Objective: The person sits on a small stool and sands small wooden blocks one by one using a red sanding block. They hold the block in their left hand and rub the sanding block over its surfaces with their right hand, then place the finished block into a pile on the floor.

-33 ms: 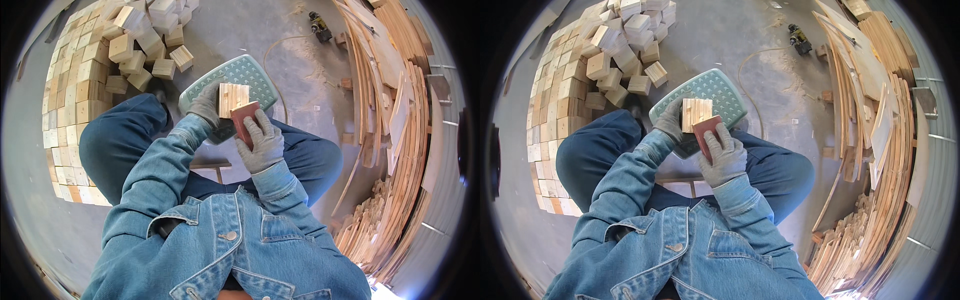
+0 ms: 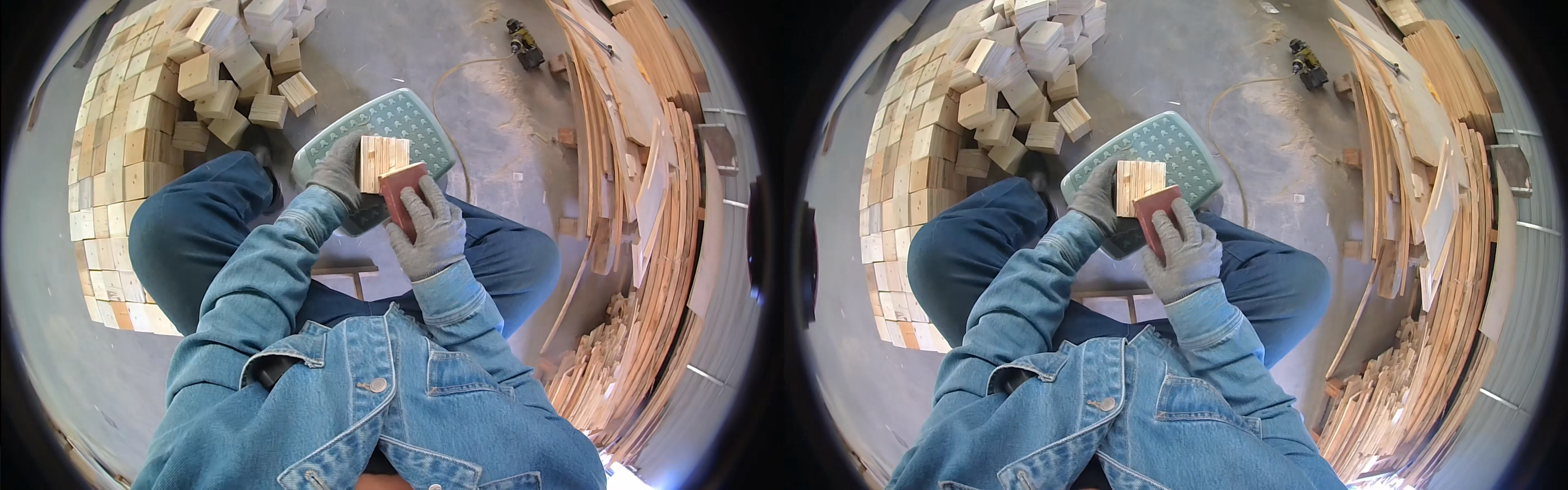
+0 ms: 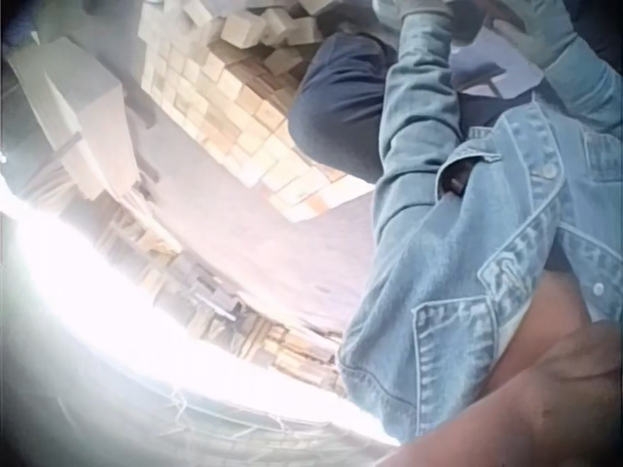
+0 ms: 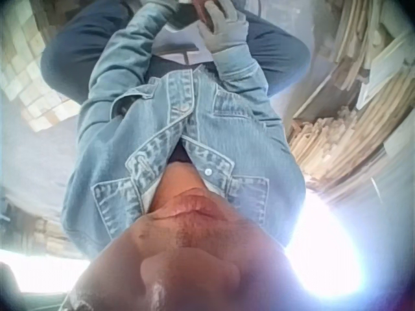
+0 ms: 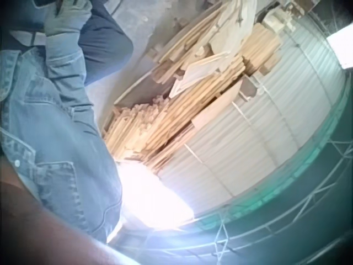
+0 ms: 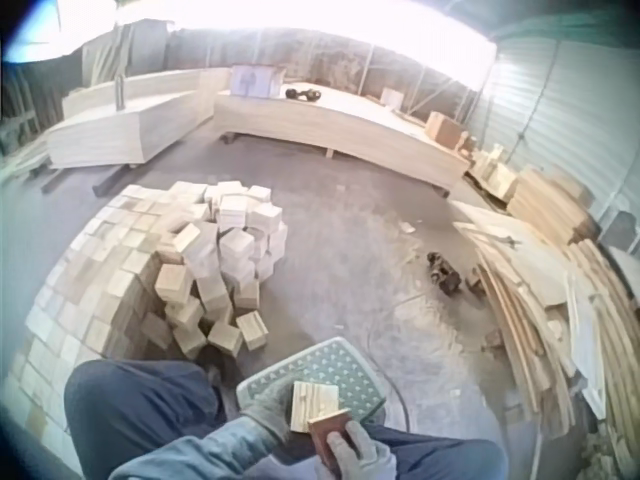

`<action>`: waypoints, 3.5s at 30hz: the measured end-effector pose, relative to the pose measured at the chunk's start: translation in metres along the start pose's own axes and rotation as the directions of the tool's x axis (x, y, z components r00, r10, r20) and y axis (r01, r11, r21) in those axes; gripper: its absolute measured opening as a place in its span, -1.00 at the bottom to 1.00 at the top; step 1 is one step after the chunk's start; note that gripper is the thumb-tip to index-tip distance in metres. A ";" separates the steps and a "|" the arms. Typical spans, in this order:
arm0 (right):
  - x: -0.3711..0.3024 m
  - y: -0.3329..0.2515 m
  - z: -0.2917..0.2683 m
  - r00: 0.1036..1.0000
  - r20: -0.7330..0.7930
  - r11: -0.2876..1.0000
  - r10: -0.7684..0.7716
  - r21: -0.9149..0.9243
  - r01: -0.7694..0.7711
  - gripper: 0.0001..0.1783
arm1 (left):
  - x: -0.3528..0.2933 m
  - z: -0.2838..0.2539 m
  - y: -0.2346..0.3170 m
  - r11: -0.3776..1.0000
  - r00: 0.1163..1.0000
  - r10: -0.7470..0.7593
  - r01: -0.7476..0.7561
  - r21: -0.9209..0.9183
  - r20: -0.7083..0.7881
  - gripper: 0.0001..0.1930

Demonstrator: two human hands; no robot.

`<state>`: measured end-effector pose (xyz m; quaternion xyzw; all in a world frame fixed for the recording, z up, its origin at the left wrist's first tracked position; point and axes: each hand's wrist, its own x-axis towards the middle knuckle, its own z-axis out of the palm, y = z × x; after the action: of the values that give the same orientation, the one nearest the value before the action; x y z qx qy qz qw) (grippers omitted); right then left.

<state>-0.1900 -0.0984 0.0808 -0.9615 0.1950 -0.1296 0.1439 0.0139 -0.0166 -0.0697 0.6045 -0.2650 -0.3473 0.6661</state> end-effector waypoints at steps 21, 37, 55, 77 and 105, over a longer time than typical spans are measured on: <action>0.017 -0.005 0.005 1.000 -0.020 0.997 -0.005 -0.073 0.004 -0.27 | -0.014 -0.003 0.034 0.779 0.991 0.076 0.010 0.627 -0.110 0.10; 0.158 0.029 0.034 0.983 0.008 0.983 0.183 -0.035 -0.183 -0.28 | -0.005 0.006 0.032 0.760 0.997 -0.005 0.051 0.648 -0.072 0.15; 0.065 0.011 0.022 0.989 -0.115 0.996 -0.088 -0.008 0.088 -0.34 | -0.012 0.003 0.024 0.738 0.983 0.128 -0.006 0.675 -0.132 0.05; 0.013 -0.013 0.006 0.995 -0.031 0.995 -0.090 -0.055 0.089 -0.30 | -0.016 0.006 0.050 0.777 0.991 0.107 -0.033 0.629 -0.081 -0.03; 0.069 -0.024 0.022 0.989 -0.061 0.988 -0.131 -0.095 0.125 -0.34 | -0.014 0.003 0.025 0.713 0.988 0.083 0.033 0.700 -0.131 0.07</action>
<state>-0.1142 -0.1007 0.0818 -0.9727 0.1431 -0.1620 0.0850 0.0060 -0.0067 -0.0439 0.8326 -0.3330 -0.1647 0.4108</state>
